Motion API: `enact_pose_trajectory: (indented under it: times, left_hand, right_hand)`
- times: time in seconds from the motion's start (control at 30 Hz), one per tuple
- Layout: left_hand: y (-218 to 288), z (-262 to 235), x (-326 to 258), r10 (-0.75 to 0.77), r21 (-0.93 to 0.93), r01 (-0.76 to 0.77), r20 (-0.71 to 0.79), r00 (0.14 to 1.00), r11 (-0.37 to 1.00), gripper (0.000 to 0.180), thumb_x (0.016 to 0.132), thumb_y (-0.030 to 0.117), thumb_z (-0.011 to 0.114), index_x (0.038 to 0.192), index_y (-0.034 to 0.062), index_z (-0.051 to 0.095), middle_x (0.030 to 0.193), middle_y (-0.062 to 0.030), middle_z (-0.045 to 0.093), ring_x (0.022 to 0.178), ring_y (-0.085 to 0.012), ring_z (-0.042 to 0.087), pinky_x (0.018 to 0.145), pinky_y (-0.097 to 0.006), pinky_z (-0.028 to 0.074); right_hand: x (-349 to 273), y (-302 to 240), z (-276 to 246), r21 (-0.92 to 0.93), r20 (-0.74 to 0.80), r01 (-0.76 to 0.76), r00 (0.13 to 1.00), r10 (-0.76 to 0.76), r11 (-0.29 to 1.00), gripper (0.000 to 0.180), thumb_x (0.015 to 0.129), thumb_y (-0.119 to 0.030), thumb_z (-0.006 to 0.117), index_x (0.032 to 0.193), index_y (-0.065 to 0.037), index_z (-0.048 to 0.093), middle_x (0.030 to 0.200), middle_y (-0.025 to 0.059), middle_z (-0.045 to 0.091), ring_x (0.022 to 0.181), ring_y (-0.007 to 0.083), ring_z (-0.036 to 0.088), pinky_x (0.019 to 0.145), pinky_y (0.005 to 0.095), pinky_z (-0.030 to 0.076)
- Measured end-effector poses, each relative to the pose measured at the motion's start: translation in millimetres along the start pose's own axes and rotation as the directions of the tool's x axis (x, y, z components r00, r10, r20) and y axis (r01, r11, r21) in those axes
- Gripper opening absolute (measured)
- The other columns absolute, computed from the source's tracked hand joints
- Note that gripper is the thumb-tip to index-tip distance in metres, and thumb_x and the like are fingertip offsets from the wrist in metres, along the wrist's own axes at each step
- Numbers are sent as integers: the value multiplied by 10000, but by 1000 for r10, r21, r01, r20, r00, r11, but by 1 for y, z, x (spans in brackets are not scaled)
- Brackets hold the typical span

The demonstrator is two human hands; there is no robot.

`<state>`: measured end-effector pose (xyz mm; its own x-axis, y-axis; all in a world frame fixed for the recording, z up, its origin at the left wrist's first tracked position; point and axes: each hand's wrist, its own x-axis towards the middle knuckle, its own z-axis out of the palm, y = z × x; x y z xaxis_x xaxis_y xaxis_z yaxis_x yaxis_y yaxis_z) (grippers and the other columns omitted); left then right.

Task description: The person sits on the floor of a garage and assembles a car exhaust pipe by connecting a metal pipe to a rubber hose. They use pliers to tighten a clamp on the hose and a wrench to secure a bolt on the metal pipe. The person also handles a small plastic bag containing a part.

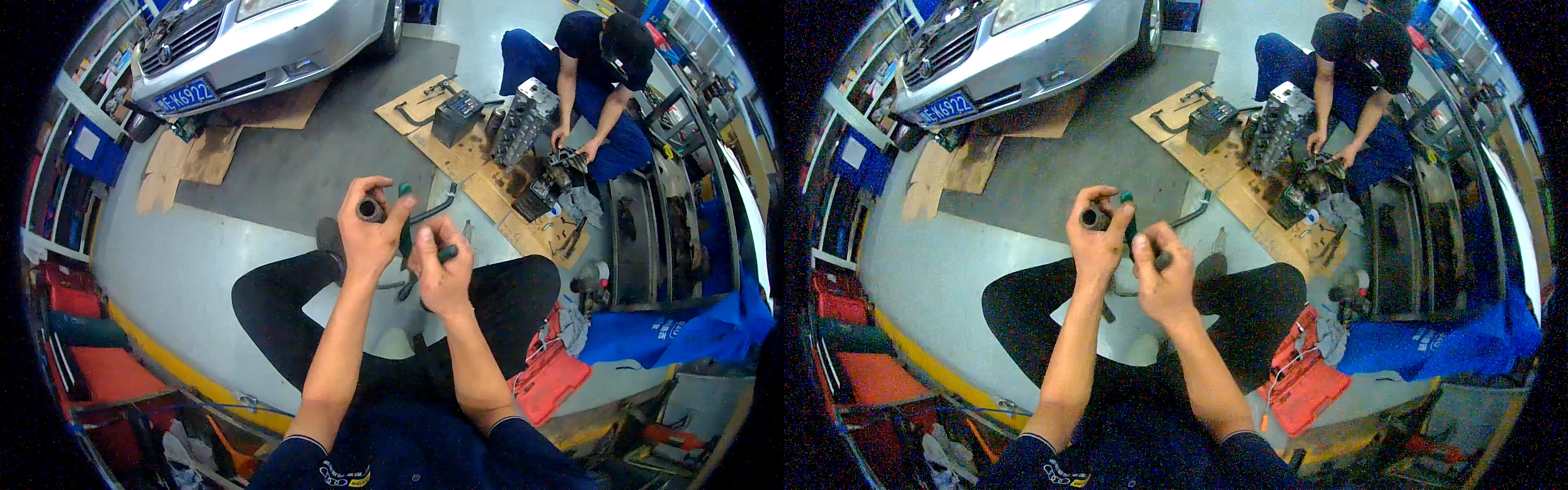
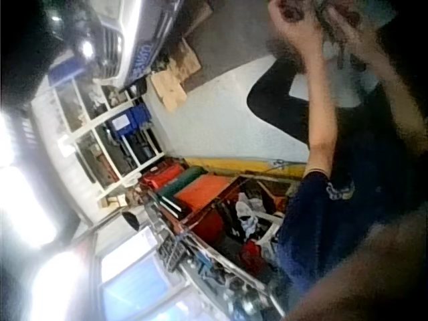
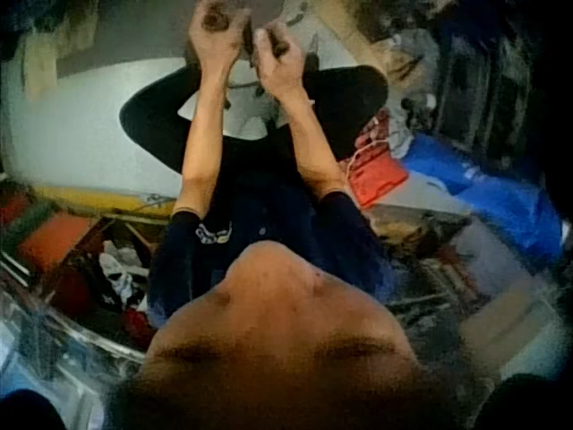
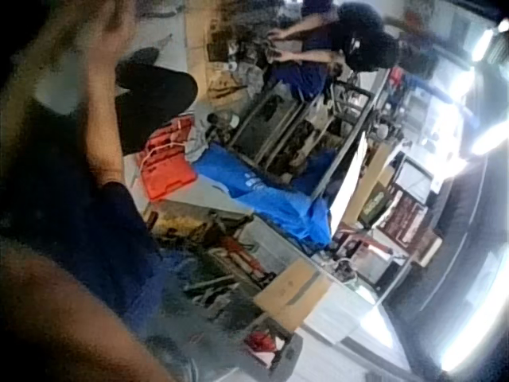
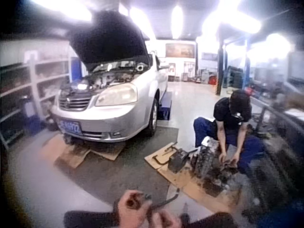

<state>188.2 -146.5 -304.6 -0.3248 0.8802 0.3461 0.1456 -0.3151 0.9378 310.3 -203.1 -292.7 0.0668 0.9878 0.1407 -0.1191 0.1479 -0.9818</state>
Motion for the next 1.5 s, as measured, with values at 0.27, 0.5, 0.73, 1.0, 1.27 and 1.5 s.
enact_pose_trajectory:
  times: [0.27,0.5,0.73,1.0,1.27,1.5]
  left_hand:
    - [-12,21,22,-4,262,41,-141,990,964,337,838,203,849,697,6,615,581,17,491,593,-77,409,536,-285,373]
    - [-40,29,22,-65,324,65,-9,998,944,407,865,217,807,650,10,531,541,14,401,553,-80,351,500,-310,302]
    - [-10,26,10,-168,292,147,47,985,945,559,873,318,856,641,19,445,571,25,387,598,-85,354,525,-320,310]
    - [2,2,7,-249,274,224,62,966,936,332,1014,290,710,825,43,594,702,11,528,673,-98,478,608,-288,391]
    - [-14,-52,-1,-365,-470,318,-8,931,823,209,1008,184,702,861,89,587,884,-8,538,899,-144,500,844,-294,377]
    - [-2,-41,-32,-411,-743,167,-157,898,649,171,1063,216,639,1025,52,608,1022,-25,578,1024,-170,545,1002,-353,408]
  right_hand:
    - [19,16,20,-187,3,356,932,-361,916,358,1049,-144,580,735,10,502,613,52,456,528,138,426,510,339,336]
    - [4,38,12,-50,-58,37,998,-40,998,327,1027,-161,638,751,-49,503,643,7,515,615,152,514,595,349,429]
    - [25,52,-40,540,383,-209,924,-17,815,1061,811,-163,783,1666,-74,162,1705,155,223,1571,301,239,1236,436,253]
    - [28,48,-49,578,502,-415,860,95,703,1141,740,-199,741,1692,-106,118,1605,190,389,1433,303,438,1196,431,341]
    - [19,1,-49,809,135,-67,988,-74,584,1195,649,-271,748,1666,-41,163,1530,275,428,1430,414,448,1243,567,307]
    - [30,-45,1,780,-80,216,965,-249,587,1183,636,-288,725,1654,-13,189,1559,304,372,1443,432,407,1241,630,272]
